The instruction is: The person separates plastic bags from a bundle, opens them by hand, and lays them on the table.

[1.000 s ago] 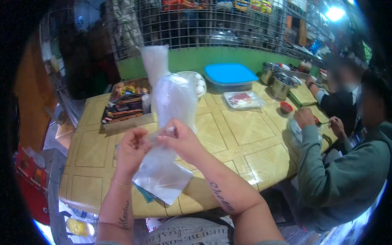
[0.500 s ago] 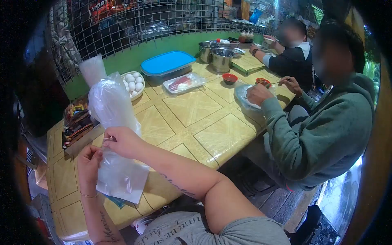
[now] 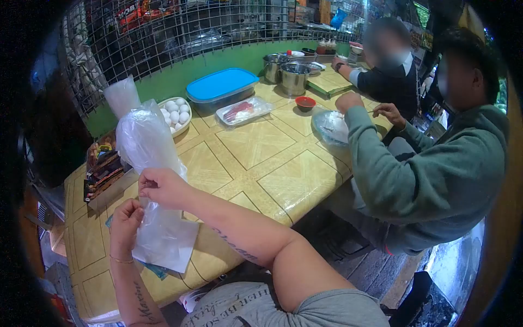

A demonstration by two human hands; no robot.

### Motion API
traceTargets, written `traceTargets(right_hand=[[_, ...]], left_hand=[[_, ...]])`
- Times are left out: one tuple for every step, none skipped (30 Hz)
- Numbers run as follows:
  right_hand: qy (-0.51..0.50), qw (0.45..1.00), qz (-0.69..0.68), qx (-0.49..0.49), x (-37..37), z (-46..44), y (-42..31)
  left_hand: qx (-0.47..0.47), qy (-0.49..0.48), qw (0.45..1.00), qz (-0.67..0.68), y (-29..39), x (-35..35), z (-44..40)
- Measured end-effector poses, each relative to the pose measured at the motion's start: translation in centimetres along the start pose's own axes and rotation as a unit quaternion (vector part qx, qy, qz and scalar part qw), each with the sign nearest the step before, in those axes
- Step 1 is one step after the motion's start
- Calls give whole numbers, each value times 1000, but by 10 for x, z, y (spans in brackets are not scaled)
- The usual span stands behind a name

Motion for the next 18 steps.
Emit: traceTargets(right_hand=[[-4, 1000, 3, 7, -1, 0, 0], [-8, 1000, 6, 14, -3, -1, -1], [-12, 1000, 9, 20, -4, -1, -3], [-14, 999, 9, 28, -4, -1, -4], [-15, 999, 9, 37, -4, -1, -6], [-17, 999, 10, 45, -3, -1, -6], [-22, 999, 34, 9, -3, 0, -1], [-30, 998, 56, -28, -1, 1, 8], [-40, 994, 75, -64, 4, 1, 14], [-50, 997, 43, -40, 9, 2, 14], [-63, 998, 5, -14, 11, 4, 11], [-81, 996, -38, 14, 14, 6, 8], [-75, 997, 31, 8, 15, 6, 1], [-70, 993, 98, 0, 13, 5, -7], [-73, 988, 132, 25, 12, 4, -10], [-76, 981, 170, 46, 9, 3, -10], [-67, 982, 171, 42, 6, 2, -4], [-55, 982, 176, 36, 4, 1, 3]], left_hand=[[-6, 6, 1000, -8, 0, -1, 1], [5, 20, 1000, -13, -1, -1, 0], [16, 34, 999, -18, -3, -2, -1], [27, 49, 998, -24, -5, -4, -2], [34, 51, 998, -28, -10, -6, -5], [42, 53, 997, -33, -13, -7, -7], [48, 56, 997, -37, -14, -8, -7], [67, 53, 996, -22, -14, -6, -6], [83, 54, 995, -8, -3, 3, -3], [95, 61, 994, 4, 7, 9, 1], [89, 55, 994, -3, 7, 13, 0], [77, 53, 996, -11, 6, 13, 0], [44, 59, 995, -60, 12, 9, 4], [7, 63, 992, -108, 17, 4, 7], [27, 77, 993, -85, 10, 0, 4], [50, 90, 993, -63, 0, -4, -1], [33, 99, 993, -47, -4, -6, -4], [20, 106, 994, -30, -6, -8, -5]])
Point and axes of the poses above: each hand's wrist, its own z-axis away from the middle knuckle, its own x-axis out of the palm, y = z × x, the point moved 2 cm from there along -z, towards the middle knuckle, and after that the axes turned 7 degrees about -x, right-handed, at the moved point
